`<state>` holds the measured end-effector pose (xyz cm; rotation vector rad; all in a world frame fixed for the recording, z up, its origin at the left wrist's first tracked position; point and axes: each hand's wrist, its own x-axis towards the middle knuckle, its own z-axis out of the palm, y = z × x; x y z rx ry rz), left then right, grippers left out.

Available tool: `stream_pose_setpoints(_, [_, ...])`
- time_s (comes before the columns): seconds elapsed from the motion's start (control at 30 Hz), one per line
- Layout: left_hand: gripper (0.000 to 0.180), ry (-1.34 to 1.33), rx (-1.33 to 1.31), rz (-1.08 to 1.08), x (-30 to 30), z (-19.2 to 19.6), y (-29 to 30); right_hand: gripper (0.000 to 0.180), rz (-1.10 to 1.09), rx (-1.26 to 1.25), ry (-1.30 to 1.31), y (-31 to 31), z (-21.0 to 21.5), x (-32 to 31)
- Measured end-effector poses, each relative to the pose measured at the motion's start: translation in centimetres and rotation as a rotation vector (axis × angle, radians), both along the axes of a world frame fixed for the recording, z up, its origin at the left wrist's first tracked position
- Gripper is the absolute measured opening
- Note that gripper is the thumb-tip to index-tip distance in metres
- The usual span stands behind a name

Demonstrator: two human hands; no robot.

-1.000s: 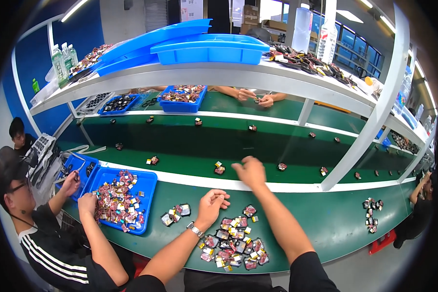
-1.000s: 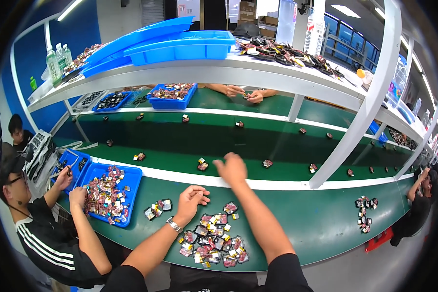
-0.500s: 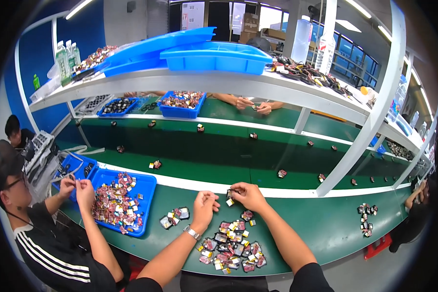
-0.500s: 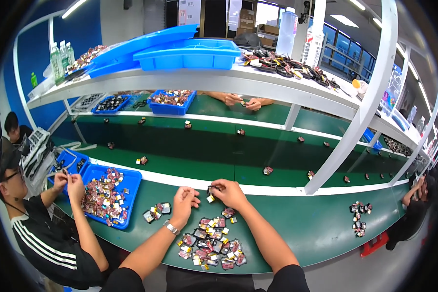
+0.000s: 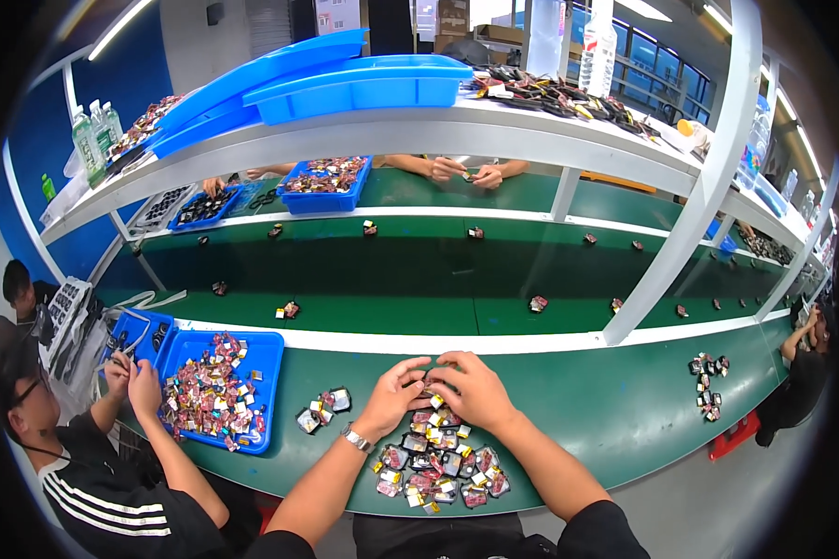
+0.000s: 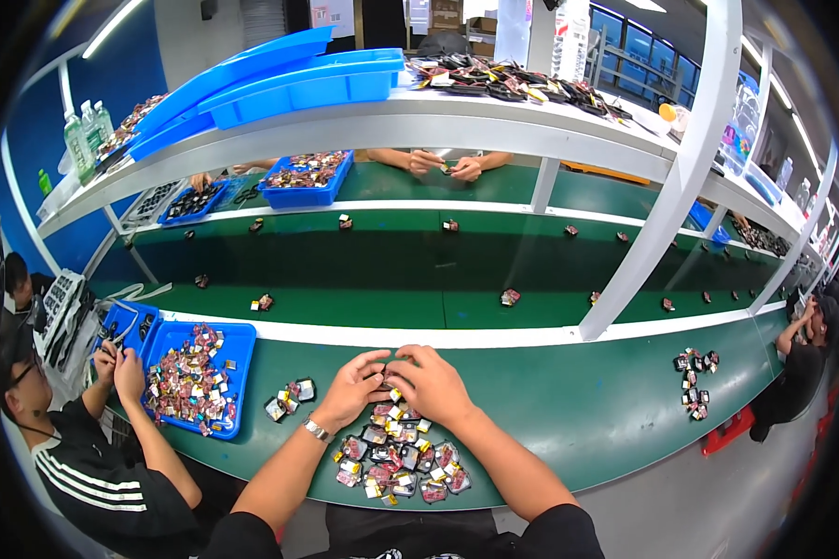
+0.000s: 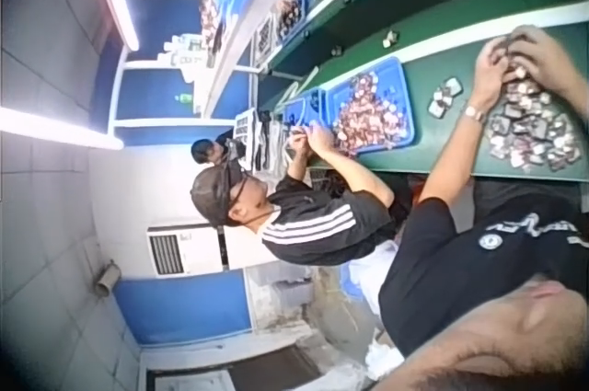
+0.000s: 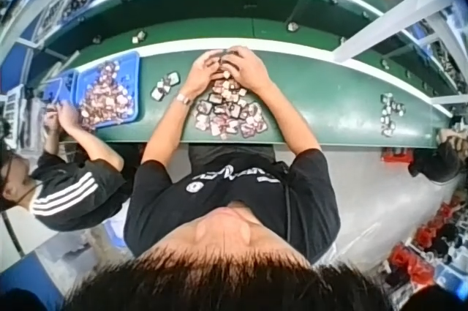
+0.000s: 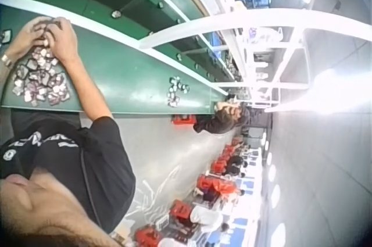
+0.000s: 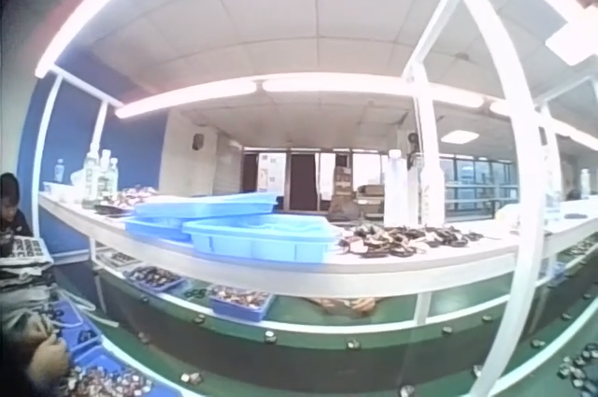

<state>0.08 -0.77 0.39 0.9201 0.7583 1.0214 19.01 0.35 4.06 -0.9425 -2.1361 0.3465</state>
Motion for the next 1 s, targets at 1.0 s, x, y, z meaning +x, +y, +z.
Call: stream_pose_setpoints(1.0, [0.031, -0.032, 0.046, -0.13, -0.6, -0.9, 0.4, 0.013, 0.131, -0.121, -0.028, 0.3, -1.1, 0.6])
